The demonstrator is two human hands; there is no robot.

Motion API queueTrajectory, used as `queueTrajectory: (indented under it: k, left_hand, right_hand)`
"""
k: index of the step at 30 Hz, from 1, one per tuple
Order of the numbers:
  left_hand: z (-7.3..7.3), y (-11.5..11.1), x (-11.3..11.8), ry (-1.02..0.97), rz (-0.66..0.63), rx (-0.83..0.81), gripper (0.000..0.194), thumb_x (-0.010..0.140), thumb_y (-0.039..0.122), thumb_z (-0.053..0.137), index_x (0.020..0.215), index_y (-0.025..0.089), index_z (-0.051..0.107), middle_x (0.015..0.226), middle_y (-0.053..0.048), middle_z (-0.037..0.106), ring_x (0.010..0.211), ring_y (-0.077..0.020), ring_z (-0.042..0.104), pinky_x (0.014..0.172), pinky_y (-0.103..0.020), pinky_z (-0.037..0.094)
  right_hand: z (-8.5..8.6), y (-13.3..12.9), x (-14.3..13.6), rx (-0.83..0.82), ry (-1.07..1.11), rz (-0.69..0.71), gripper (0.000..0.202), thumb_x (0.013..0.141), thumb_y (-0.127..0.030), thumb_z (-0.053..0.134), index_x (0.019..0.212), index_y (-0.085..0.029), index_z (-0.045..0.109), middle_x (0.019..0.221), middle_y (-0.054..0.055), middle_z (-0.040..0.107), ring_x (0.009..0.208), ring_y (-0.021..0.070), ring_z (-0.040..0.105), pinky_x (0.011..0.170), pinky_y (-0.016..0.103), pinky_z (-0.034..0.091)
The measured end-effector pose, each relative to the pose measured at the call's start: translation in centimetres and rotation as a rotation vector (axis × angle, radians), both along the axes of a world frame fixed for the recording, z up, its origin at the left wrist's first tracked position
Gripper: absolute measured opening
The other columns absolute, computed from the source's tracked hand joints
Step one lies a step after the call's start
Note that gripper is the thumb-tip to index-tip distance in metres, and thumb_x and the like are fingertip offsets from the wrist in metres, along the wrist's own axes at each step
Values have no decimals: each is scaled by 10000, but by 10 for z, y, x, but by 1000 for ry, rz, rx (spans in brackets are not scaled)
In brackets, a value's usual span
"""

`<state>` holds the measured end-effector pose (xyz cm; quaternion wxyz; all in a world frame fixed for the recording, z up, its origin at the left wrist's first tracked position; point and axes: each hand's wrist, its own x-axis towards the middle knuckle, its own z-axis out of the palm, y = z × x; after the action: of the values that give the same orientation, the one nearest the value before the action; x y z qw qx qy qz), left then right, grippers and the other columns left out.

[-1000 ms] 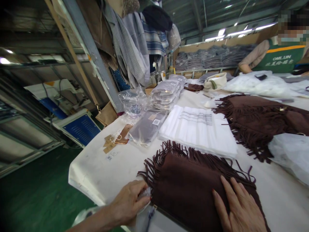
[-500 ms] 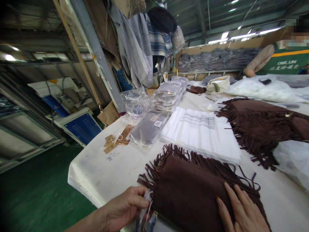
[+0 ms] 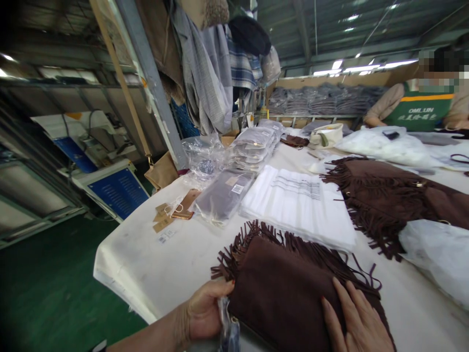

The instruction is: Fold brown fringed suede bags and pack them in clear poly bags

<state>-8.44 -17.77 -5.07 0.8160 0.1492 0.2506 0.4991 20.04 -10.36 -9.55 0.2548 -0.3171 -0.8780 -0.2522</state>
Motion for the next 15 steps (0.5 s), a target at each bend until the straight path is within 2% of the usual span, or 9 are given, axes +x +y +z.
queueTrajectory:
  k: [4, 6, 8, 11, 15]
  left_hand:
    - [-17, 25, 9, -65, 191, -84, 417, 639, 394, 706, 955, 123, 677, 893, -87, 724, 1012, -310, 618, 977, -451, 391]
    - [-22, 38, 9, -78, 251, -85, 410, 675, 402, 662, 973, 120, 671, 929, -91, 719, 1031, -307, 612, 1002, -465, 378]
    - [-25, 48, 8, -64, 323, -66, 373, 689, 381, 642, 965, 132, 669, 930, -76, 721, 1046, -296, 608, 1022, -465, 366]
    - [-21, 57, 3, 89, 383, -26, 346, 677, 358, 641, 957, 156, 661, 924, -52, 722, 1080, -277, 593, 1044, -448, 353]
    - [-5, 55, 0, 339, 293, -4, 404, 686, 337, 658, 1016, 106, 641, 1012, -118, 696, 1113, -314, 565, 1050, -478, 343]
  right_hand:
    - [-1, 0, 1, 41, -45, -21, 773, 778, 22, 329, 1472, -179, 54, 1522, 182, 110, 1353, 412, 177, 862, 524, 464]
    - [-2, -1, 1, 50, -53, -22, 723, 770, 28, 339, 1445, -158, 160, 1510, 216, 134, 1344, 430, 189, 857, 532, 463]
    - [-1, -2, 0, 63, -63, -13, 597, 758, 37, 352, 1330, -133, 339, 1494, 243, 166, 1336, 440, 205, 850, 537, 462]
    - [2, -4, -2, 72, -64, -11, 408, 745, 41, 373, 1101, -112, 500, 1463, 262, 234, 1331, 435, 229, 865, 528, 457]
    - [6, -6, -5, 64, -35, -50, 358, 749, 29, 374, 1001, -112, 587, 1364, 236, 400, 1337, 408, 241, 901, 515, 446]
